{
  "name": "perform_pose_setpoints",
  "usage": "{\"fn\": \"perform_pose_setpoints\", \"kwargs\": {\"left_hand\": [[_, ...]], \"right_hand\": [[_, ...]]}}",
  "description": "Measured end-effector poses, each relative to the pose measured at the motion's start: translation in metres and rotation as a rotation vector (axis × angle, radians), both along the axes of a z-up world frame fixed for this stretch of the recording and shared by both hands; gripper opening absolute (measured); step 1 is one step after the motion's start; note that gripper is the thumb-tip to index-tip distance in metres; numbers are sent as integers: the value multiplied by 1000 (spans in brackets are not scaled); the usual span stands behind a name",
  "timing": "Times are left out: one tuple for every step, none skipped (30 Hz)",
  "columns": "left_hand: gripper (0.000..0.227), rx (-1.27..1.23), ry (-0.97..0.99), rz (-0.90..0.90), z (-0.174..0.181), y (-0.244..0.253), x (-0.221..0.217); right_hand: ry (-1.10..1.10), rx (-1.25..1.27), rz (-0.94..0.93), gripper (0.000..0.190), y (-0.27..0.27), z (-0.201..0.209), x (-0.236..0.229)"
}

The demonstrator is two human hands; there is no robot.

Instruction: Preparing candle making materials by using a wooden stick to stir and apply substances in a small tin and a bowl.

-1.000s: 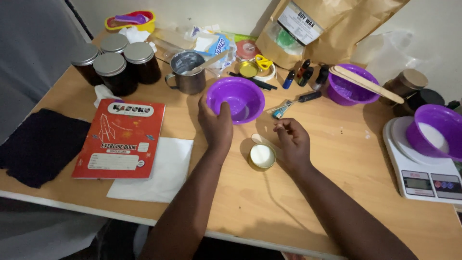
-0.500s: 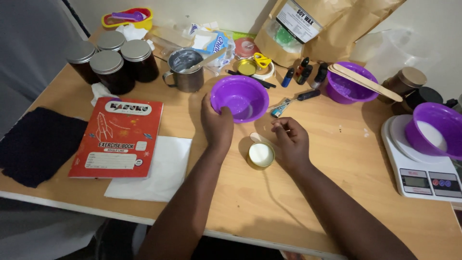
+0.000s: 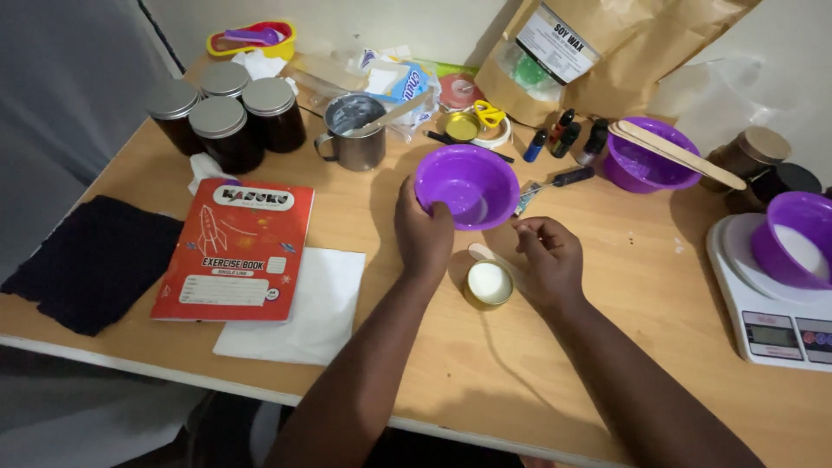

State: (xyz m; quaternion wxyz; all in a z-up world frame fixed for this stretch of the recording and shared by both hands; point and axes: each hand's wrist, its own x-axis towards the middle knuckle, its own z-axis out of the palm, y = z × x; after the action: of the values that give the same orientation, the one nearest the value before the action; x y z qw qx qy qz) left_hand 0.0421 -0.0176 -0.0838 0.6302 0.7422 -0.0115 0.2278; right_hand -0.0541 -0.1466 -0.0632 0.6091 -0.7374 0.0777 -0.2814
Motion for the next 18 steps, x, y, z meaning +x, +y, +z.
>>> {"fn": "perform_pose_setpoints", "kwargs": {"left_hand": [[53, -4, -1, 4, -1, 0, 0], [53, -7, -2, 7, -2, -1, 0], [53, -8, -3, 5, -1, -1, 0], [52, -18, -20, 19, 0, 0, 0], [51, -27, -37, 33, 1, 0, -1], [51, -27, -38, 33, -2, 1, 3], [54, -43, -54, 81, -5, 2, 7], [57, -61, -71, 130, -7, 3, 10], [57, -61, -73, 129, -2, 6, 11], [61, -124, -69, 135, 3, 9, 12], [65, -187, -66, 140, 8, 12, 13], [65, -183, -69, 138, 1, 11, 18], [62, -269, -8, 116, -6, 9, 23], [59, -357, 54, 94, -13, 7, 29], [59, -355, 51, 93, 0, 11, 21], [59, -337, 59, 50, 13, 13, 11], [58, -319, 67, 8, 25, 16, 1], [58, -318, 62, 6, 32, 19, -5]], "right_hand": [[-1, 2, -8, 10, -1, -2, 0], [-3, 3, -17, 11, -3, -4, 0], [-4, 3, -19, 11, -4, -7, 1], [-15, 10, -29, 11, -5, -9, 2], [-25, 17, -39, 11, -7, -11, 2], [-26, 18, -39, 11, -7, -11, 3], [-18, 55, -51, 11, -8, -11, 4], [-11, 91, -64, 11, -9, -10, 6], [-12, 92, -64, 11, -6, -4, 4], [-23, 125, -90, 11, -1, 2, 2], [-34, 159, -116, 12, 3, 7, 1], [-36, 164, -118, 12, -2, 5, 1], [-22, 137, -112, 11, -6, 2, 2], [-7, 108, -106, 10, -11, 0, 4], [-10, 110, -107, 10, -15, -3, 6], [56, 25, -64, 10, -20, -6, 5], [122, -59, -20, 9, -25, -9, 5], [117, -58, -22, 9, -34, 1, 0]]}}
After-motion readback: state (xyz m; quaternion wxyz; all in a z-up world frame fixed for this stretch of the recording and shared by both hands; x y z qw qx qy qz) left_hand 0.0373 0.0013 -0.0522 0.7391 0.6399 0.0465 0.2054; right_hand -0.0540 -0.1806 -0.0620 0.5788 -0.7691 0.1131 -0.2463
